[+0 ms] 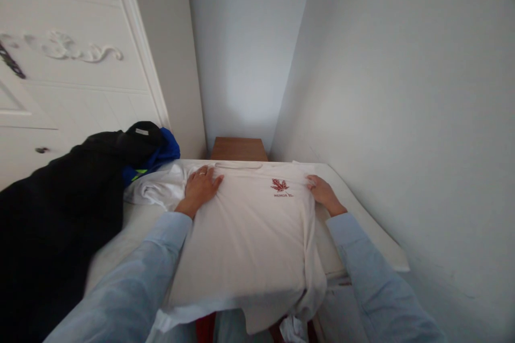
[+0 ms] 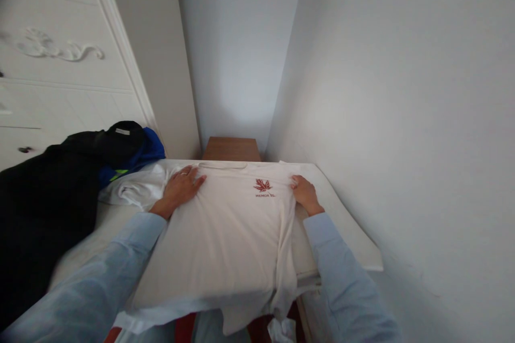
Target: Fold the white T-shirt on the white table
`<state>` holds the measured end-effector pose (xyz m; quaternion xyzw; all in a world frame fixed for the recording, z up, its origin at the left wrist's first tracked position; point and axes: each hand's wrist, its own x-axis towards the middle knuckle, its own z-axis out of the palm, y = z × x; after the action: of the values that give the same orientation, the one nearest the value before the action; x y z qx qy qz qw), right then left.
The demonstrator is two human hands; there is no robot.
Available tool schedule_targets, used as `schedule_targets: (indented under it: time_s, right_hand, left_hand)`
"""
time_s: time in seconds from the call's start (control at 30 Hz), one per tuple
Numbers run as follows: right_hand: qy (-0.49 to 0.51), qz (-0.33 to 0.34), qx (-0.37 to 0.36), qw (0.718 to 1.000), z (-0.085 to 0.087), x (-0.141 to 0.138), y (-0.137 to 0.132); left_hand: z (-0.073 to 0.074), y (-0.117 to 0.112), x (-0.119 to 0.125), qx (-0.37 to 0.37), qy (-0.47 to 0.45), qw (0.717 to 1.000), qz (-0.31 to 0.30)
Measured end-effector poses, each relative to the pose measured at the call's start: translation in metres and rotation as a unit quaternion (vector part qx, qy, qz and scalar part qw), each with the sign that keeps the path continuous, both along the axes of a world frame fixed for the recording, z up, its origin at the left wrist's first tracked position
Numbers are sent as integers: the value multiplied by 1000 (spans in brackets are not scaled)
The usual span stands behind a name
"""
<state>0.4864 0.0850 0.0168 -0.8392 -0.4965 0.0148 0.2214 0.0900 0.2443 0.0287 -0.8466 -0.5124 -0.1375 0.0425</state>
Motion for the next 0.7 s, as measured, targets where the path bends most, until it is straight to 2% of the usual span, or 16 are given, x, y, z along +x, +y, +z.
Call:
schedule_targets:
  time_s: [0.27,0.43,0.53,0.7]
  right_hand:
    - [57,-28,110,992,-3,7,6]
    - [186,-62,191,962,-1,8,9]
    - [235,-40,181,954,0,2,8]
    - [184,60,137,971,3,-28,-7]
  left_hand:
    - [1,0,-1,0,6,1000,1]
    - [5,-5,0,1,19,1000,8]
    - [6,-6,1,4,27,1000,5]
    - [5,-5,2,3,36,999,4]
